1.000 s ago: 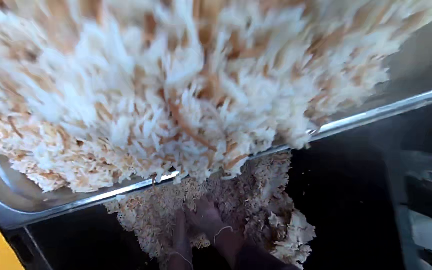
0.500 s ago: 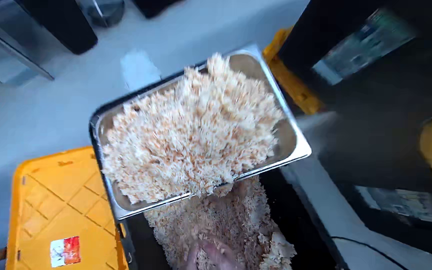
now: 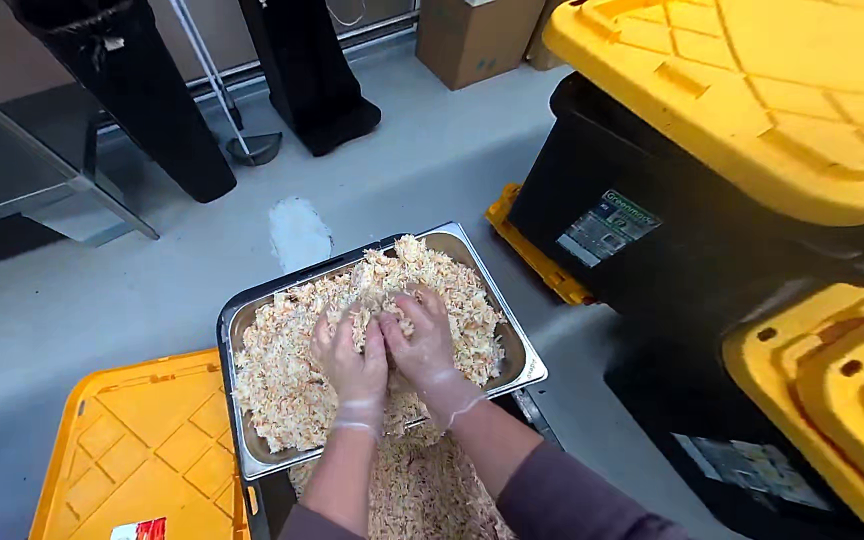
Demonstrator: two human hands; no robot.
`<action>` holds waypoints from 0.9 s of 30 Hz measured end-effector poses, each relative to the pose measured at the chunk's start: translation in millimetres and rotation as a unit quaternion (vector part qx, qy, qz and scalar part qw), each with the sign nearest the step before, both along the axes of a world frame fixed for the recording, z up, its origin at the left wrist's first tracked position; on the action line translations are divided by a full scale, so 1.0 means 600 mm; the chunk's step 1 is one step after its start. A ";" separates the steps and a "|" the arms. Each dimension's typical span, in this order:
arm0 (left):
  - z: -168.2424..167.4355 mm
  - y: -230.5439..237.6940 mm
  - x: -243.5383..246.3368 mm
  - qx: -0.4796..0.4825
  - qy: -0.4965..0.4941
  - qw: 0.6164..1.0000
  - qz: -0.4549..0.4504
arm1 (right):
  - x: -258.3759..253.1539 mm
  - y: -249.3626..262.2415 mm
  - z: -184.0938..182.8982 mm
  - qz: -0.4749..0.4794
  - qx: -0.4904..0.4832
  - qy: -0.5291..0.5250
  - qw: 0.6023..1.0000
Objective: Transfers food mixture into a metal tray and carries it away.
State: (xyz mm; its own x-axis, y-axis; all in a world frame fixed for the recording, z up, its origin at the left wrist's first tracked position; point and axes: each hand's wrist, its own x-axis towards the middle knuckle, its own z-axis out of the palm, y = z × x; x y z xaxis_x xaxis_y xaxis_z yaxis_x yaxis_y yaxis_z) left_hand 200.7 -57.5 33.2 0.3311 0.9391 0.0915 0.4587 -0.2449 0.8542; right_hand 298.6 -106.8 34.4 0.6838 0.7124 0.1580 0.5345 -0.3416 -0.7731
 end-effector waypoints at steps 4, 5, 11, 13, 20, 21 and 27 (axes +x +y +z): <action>0.015 0.048 -0.025 -0.081 0.137 0.981 -0.111 | 0.048 0.011 0.015 0.073 -0.184 0.008 0.980; 0.031 0.045 -0.044 -0.087 0.113 0.982 -0.122 | 0.051 -0.002 0.030 0.071 -0.168 0.017 0.983; -0.020 -0.156 -0.247 -0.052 -0.002 0.994 -0.095 | -0.078 -0.266 -0.017 0.038 0.012 -0.054 0.998; -0.100 -0.271 -0.281 -0.333 0.025 0.943 -0.008 | -0.162 -0.340 -0.153 0.020 -0.101 0.038 0.994; -0.466 -0.406 -0.313 -0.658 0.019 0.635 0.405 | -0.178 -0.192 -0.528 0.193 -0.514 0.158 0.821; -0.506 -0.416 -0.312 -0.647 0.006 0.626 0.435 | -0.180 -0.179 -0.558 0.209 -0.541 0.158 0.799; -0.595 -0.435 -0.341 -0.674 -0.023 0.611 0.414 | -0.281 -0.343 -0.650 0.186 -0.549 0.113 0.807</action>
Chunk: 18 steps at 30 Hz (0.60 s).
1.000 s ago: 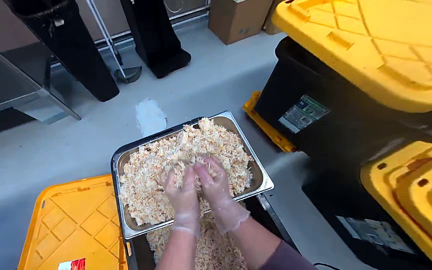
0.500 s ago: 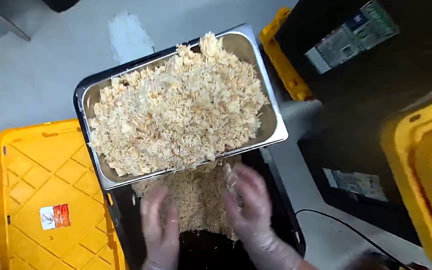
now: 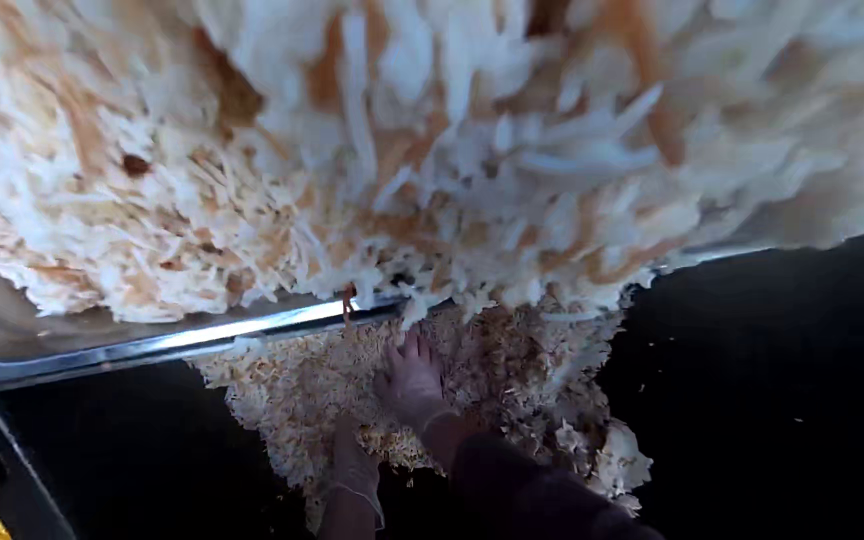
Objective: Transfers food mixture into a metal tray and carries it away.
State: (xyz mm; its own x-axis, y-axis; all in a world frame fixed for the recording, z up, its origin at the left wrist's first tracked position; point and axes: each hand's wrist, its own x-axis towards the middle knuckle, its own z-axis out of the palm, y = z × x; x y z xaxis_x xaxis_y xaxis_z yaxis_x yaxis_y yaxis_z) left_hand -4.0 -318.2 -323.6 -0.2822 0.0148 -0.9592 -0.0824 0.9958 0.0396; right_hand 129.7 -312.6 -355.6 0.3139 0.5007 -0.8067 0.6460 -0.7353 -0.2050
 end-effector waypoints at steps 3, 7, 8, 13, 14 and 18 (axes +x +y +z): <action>-0.008 0.015 -0.005 -0.031 -0.013 0.999 -0.031 | -0.015 0.000 0.037 -0.045 -0.145 0.071 0.986; -0.011 0.011 0.001 -0.040 -0.042 0.998 0.008 | 0.009 0.013 0.044 -0.183 -0.201 0.197 0.942; -0.015 0.006 0.005 -0.036 -0.055 0.997 0.033 | 0.013 0.013 0.045 -0.208 -0.206 0.220 0.931; 0.018 -0.009 0.012 0.002 -0.084 0.993 0.078 | -0.015 -0.001 0.073 -0.276 -0.186 0.255 0.908; 0.040 -0.014 0.012 0.011 -0.088 0.994 0.071 | -0.027 -0.012 0.095 -0.303 -0.169 0.251 0.904; 0.180 0.000 -0.004 0.105 -0.167 0.980 0.003 | -0.060 -0.028 0.225 -0.371 -0.126 0.208 0.896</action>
State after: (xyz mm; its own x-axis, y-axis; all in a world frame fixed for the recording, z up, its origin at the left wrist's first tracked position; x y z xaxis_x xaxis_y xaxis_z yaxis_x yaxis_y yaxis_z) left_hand -6.2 -318.3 -215.9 0.0455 0.2215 -0.9741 -0.1324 0.9679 0.2138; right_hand 93.4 -329.3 -220.4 0.1306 0.0637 -0.9894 -0.1339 -0.9877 -0.0813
